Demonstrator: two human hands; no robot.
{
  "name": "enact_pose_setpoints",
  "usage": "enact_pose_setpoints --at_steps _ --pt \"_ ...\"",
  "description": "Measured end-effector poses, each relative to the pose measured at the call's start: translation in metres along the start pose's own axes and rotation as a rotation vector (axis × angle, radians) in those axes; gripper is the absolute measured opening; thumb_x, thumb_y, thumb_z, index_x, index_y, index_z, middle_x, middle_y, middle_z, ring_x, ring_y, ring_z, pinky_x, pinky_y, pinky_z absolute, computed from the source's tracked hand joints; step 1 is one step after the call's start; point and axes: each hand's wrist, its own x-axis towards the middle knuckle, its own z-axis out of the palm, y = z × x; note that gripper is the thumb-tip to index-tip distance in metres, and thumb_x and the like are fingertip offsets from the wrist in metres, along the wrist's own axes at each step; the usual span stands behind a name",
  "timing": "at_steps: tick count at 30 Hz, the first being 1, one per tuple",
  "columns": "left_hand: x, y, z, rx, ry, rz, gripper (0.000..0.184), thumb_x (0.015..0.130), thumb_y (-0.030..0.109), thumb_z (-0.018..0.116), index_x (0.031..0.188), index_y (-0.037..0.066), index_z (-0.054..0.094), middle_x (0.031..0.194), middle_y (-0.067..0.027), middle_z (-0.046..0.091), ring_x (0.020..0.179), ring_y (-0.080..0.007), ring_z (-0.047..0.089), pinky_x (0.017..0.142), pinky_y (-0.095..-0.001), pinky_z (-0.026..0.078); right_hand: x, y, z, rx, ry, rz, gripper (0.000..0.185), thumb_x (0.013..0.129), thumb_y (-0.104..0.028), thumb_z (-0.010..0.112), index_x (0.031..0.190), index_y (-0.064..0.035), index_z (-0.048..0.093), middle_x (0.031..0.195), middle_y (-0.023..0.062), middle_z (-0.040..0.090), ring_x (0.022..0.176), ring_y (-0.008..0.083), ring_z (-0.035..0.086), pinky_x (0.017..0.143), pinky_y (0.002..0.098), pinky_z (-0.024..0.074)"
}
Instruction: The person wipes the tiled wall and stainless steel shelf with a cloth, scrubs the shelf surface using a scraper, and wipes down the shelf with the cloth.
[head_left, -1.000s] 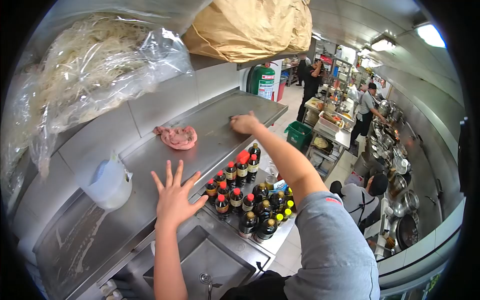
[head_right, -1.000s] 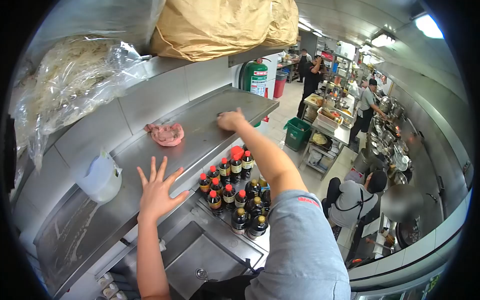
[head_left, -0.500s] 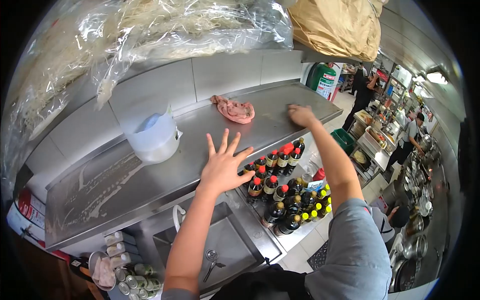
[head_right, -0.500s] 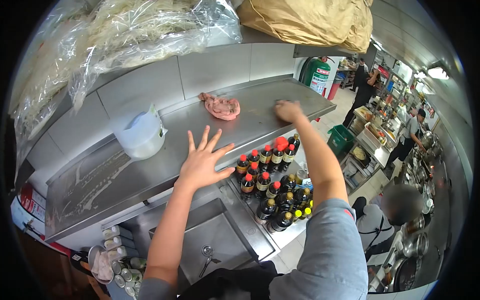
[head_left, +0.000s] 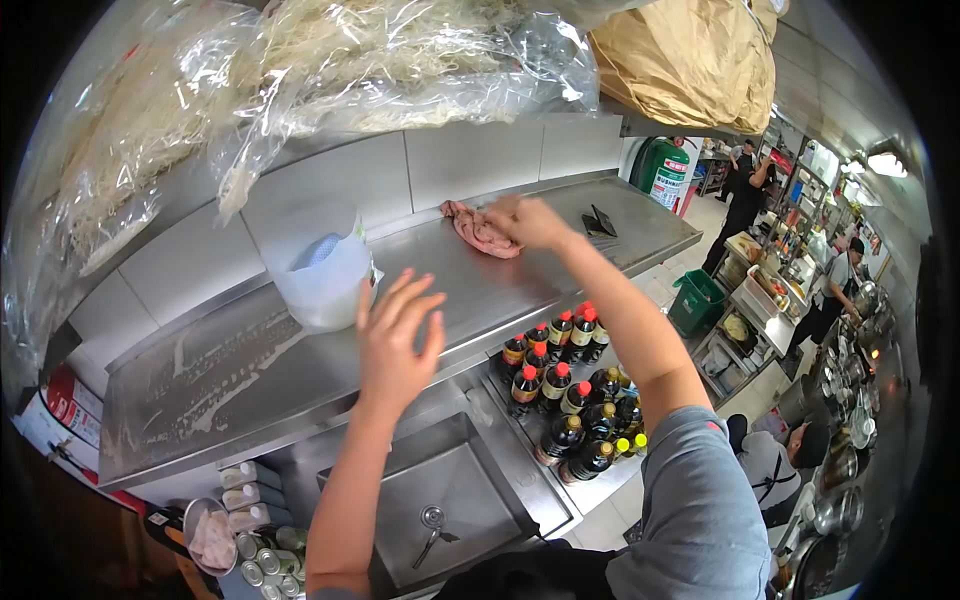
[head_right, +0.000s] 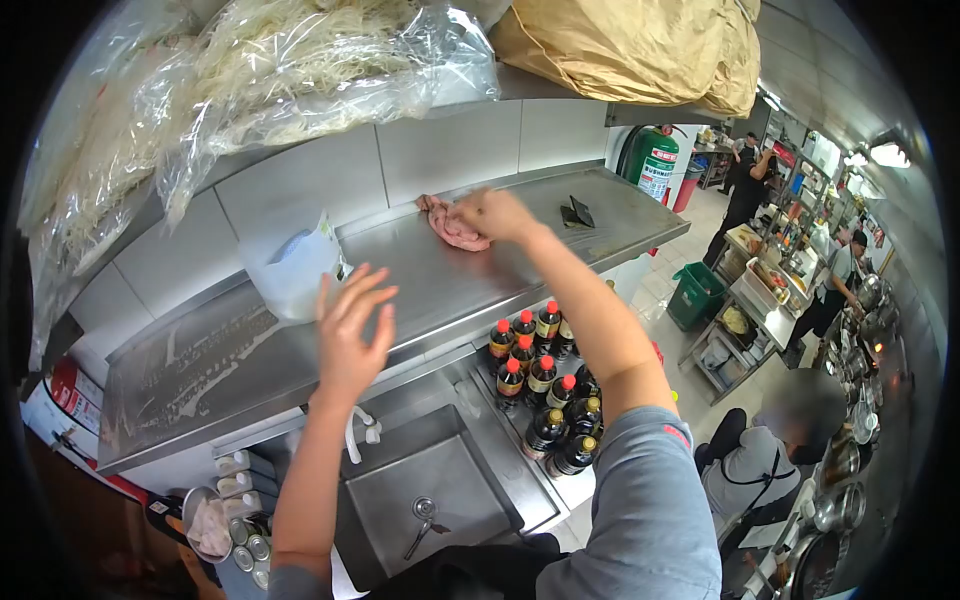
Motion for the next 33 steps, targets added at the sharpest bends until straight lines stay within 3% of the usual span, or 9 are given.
enact_pose_setpoints --at_steps 4,6,12,18,21,24,28,30,33 --pt "-0.013 -0.014 -0.034 0.151 -0.046 -0.049 0.016 0.082 0.010 0.062 0.097 0.007 0.068 0.123 -0.0065 0.060 0.127 -0.0272 0.046 0.112 -0.0535 0.018 0.014 0.021 0.060 0.029 0.032 -0.181 0.050 0.093 -0.050 0.042 0.123 -0.0148 0.060 0.130 0.0132 0.055 0.123 0.0320 0.047 0.101 0.0406 0.0392" --pt "-0.024 -0.017 -0.044 0.213 -0.085 -0.082 0.016 0.082 0.009 0.062 0.097 0.007 0.068 0.124 -0.0068 0.059 0.128 -0.0274 0.045 0.113 -0.0538 0.018 0.015 0.028 0.027 0.072 -0.126 0.004 0.057 0.093 -0.058 0.038 0.127 -0.0169 0.056 0.130 0.0122 0.055 0.124 0.0304 0.048 0.103 0.0382 0.0376" --pt "-0.040 -0.028 -0.042 0.177 -0.023 -0.055 0.018 0.076 0.006 0.060 0.093 0.003 0.065 0.126 -0.0136 0.056 0.129 -0.0338 0.043 0.110 -0.0601 0.019 0.089 0.189 0.089 -0.171 0.201 0.476 0.028 0.091 -0.031 0.039 0.090 -0.0140 0.061 0.106 0.0097 0.064 0.106 0.0286 0.057 0.084 0.0411 0.0461" --pt "-0.042 -0.029 -0.044 0.109 0.041 -0.054 0.019 0.073 0.004 0.059 0.092 0.004 0.065 0.123 -0.0120 0.058 0.127 -0.0323 0.045 0.111 -0.0577 0.019 0.069 0.062 0.088 -0.158 0.024 -0.137 0.016 0.084 -0.021 0.049 0.088 -0.0113 0.061 0.103 0.0112 0.062 0.110 0.0267 0.053 0.086 0.0412 0.0446" --pt "-0.045 -0.030 -0.049 0.088 0.069 -0.044 0.017 0.075 0.003 0.058 0.089 0.006 0.067 0.120 -0.0086 0.061 0.125 -0.0294 0.049 0.111 -0.0546 0.021 0.026 -0.001 0.067 0.090 -0.084 -0.305 0.020 0.084 -0.017 0.055 0.099 -0.0067 0.064 0.122 0.0158 0.057 0.122 0.0291 0.047 0.100 0.0393 0.0388" --pt "-0.062 -0.036 -0.069 0.155 0.130 -0.033 0.017 0.075 0.004 0.060 0.091 0.006 0.067 0.121 -0.0094 0.060 0.123 -0.0284 0.050 0.110 -0.0562 0.023 -0.025 -0.001 0.034 0.187 -0.123 -0.291 0.026 0.083 -0.021 0.059 0.105 -0.0100 0.064 0.122 0.0173 0.056 0.121 0.0326 0.047 0.101 0.0401 0.0383" --pt "-0.109 -0.055 -0.120 0.359 0.244 -0.131 0.021 0.077 0.001 0.057 0.094 0.008 0.066 0.119 -0.0081 0.060 0.118 -0.0278 0.053 0.107 -0.0509 0.029 -0.053 0.018 0.001 -0.305 -0.079 0.372 0.043 0.084 -0.041 0.055 0.120 -0.0190 0.059 0.126 0.0181 0.051 0.119 0.0362 0.047 0.103 0.0445 0.0368" --pt "-0.134 -0.066 -0.149 0.415 0.284 -0.194 0.022 0.078 0.001 0.057 0.097 0.008 0.066 0.119 -0.0080 0.061 0.115 -0.0279 0.054 0.106 -0.0482 0.032 -0.043 0.057 0.014 -0.389 -0.047 0.474 0.052 0.086 -0.052 0.051 0.129 -0.0238 0.053 0.132 0.0185 0.049 0.125 0.0381 0.043 0.103 0.0539 0.0342" --pt "-0.162 -0.080 -0.181 0.458 0.319 -0.256 0.022 0.080 0.002 0.057 0.100 0.007 0.066 0.117 -0.0082 0.061 0.110 -0.0283 0.056 0.104 -0.0455 0.034 -0.033 0.091 0.042 -0.484 0.000 0.311 0.048 0.090 -0.049 0.048 0.130 -0.0242 0.053 0.129 0.0188 0.052 0.123 0.0378 0.044 0.102 0.0541 0.0351"
